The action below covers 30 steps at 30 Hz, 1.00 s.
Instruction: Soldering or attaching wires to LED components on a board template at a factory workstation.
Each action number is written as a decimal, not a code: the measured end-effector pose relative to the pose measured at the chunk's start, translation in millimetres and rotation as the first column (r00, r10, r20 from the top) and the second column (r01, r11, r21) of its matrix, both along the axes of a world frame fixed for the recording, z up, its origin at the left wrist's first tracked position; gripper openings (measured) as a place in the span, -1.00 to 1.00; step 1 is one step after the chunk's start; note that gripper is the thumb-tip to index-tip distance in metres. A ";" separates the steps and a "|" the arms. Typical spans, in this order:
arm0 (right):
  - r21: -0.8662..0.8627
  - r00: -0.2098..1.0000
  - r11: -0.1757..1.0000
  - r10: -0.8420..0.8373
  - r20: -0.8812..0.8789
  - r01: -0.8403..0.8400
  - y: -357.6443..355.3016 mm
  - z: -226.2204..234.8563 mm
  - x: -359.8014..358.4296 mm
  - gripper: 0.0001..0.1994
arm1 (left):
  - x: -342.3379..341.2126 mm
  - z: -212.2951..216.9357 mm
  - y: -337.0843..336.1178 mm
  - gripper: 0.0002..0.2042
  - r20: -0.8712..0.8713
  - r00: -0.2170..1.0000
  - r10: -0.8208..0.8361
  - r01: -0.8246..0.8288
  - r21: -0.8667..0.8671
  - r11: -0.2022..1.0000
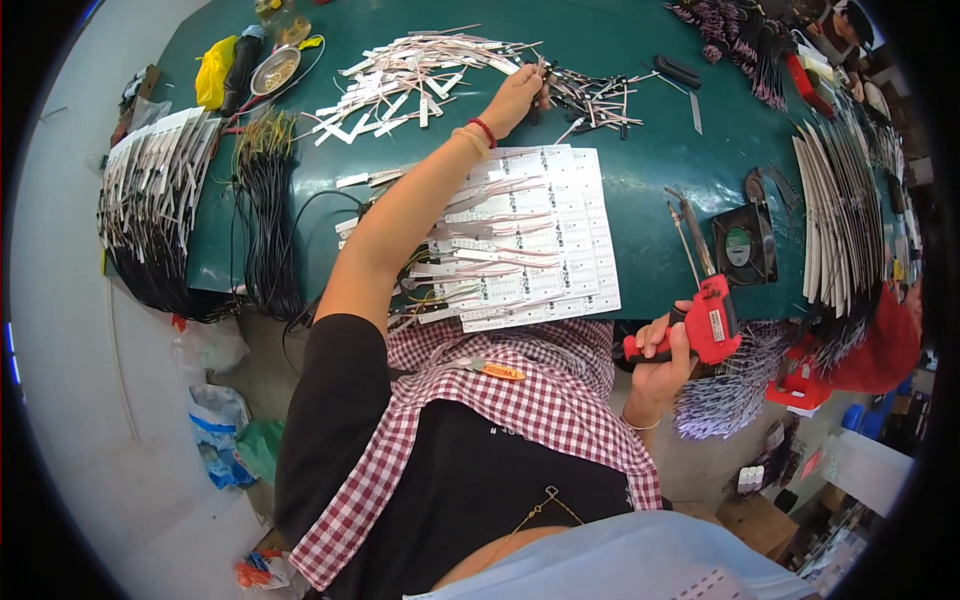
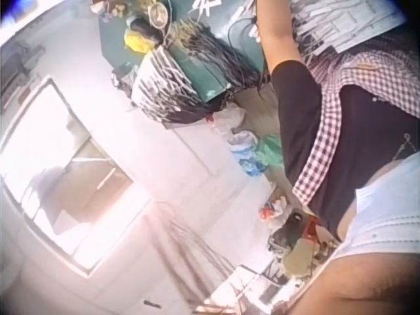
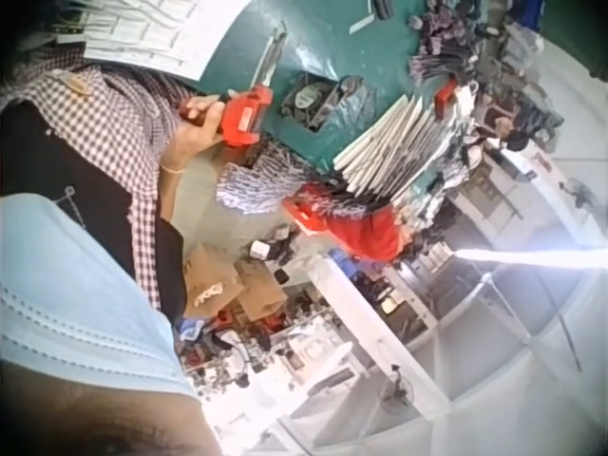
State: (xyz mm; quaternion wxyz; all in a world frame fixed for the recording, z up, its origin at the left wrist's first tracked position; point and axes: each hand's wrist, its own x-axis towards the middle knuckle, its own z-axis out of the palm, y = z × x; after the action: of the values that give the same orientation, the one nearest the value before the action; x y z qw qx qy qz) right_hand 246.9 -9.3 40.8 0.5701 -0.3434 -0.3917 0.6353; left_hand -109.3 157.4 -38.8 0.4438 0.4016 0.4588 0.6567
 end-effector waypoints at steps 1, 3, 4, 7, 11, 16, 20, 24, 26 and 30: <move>0.010 1.000 1.000 0.014 -0.012 -0.014 0.6 1.5 -0.7 -0.74 | -0.5 4.5 -1.4 -0.84 0.017 1.000 -0.013 0.014 -0.039 0.999; 0.024 0.999 0.999 0.025 -0.025 -0.025 3.7 5.9 -2.0 -0.74 | -0.3 13.3 -5.7 -0.84 0.042 0.999 0.008 -0.006 -0.058 0.998; 0.042 0.999 0.999 0.024 -0.038 -0.023 7.4 8.4 -2.8 -0.73 | 7.0 28.5 -12.6 -0.84 0.036 0.999 -0.003 0.005 -0.057 0.998; 0.055 0.998 0.997 -0.043 -0.036 0.045 24.6 27.5 -12.6 -0.69 | 56.3 89.1 -42.6 -0.77 -0.170 0.973 -0.156 0.146 -0.073 0.987; 0.097 0.988 0.989 -0.121 0.098 0.111 47.7 50.4 -50.6 -0.61 | 126.3 109.4 -113.5 -0.74 -0.458 0.835 -0.304 0.283 -0.116 0.952; 0.036 0.983 0.999 0.003 0.185 -0.010 40.9 41.4 -62.3 -0.54 | 143.9 106.8 -153.5 -0.78 -0.511 0.833 -0.212 0.213 -0.057 0.975; 0.076 0.965 0.985 -0.166 0.205 0.154 36.0 29.1 -65.2 -0.57 | 133.4 88.7 -153.0 -0.85 -0.065 0.979 0.194 -0.199 -0.072 0.977; 0.105 0.958 0.972 -0.224 0.179 0.208 32.3 23.1 -69.2 -0.55 | 163.4 71.2 -162.6 -0.82 0.377 0.910 0.176 -0.070 -0.278 0.958; 0.059 0.947 0.983 -0.182 0.266 0.173 26.6 19.3 -72.9 -0.54 | 174.8 80.4 -158.4 -0.83 0.409 0.905 0.113 -0.018 -0.229 0.973; 0.026 0.948 0.989 -0.145 0.285 0.144 22.2 10.9 -71.8 -0.53 | 184.2 92.6 -140.5 -0.87 0.550 0.833 0.056 -0.046 -0.031 0.998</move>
State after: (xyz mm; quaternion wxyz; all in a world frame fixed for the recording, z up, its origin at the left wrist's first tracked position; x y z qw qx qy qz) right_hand 175.0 13.0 51.7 0.5534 -0.4579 -0.4452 0.5347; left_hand 74.9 16.8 53.8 0.5426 0.1799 0.3277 0.7522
